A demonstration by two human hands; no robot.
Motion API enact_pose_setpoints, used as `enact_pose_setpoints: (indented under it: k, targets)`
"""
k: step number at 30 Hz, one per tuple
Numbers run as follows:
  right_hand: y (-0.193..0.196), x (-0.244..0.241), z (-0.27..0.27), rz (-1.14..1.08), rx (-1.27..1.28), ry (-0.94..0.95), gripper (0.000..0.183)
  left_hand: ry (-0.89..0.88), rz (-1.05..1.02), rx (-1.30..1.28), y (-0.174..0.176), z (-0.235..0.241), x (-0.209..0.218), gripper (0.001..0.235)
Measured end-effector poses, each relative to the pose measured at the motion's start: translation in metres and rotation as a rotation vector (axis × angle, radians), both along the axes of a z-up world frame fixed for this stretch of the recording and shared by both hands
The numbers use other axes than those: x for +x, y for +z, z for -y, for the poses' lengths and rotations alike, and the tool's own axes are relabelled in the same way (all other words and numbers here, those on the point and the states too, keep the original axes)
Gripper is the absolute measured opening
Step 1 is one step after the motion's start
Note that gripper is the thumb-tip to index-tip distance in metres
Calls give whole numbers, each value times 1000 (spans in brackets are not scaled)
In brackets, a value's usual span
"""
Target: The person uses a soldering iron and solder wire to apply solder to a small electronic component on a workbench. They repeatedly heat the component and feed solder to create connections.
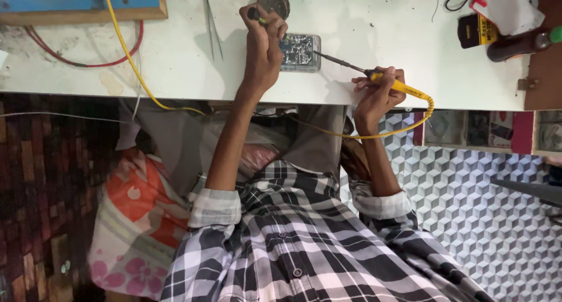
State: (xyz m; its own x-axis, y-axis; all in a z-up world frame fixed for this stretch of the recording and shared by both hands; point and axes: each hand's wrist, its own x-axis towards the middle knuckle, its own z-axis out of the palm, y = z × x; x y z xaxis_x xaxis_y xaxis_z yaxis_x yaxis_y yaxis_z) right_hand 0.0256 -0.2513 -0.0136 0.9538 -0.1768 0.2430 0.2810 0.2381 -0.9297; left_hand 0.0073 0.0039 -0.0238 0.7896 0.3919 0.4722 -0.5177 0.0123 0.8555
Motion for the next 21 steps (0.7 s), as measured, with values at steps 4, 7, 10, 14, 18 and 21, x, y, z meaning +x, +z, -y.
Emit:
enact_pose_setpoints:
  k: [4,7,10,14,18,21]
  targets:
    - [-1,-3,-1,-7,-12,56,32,-2,-5,-3,1,-1,-2,18]
    - [2,0,-2,-15,-47,63,32,-5,16,-9,3,1,-1,16]
    - [5,0,-5,-19,-103,53,33,-18,16,-21,5,0,-1,15]
    - [13,-4,-7,-5,-153,52,35,4,-4,34,5,0,-2,14]
    - [20,-5,-12,-2,-227,40,37,18,-12,3,5,0,0,15]
    - [21,-6,-13,9,-204,52,38,40,-6,30,5,0,0,17]
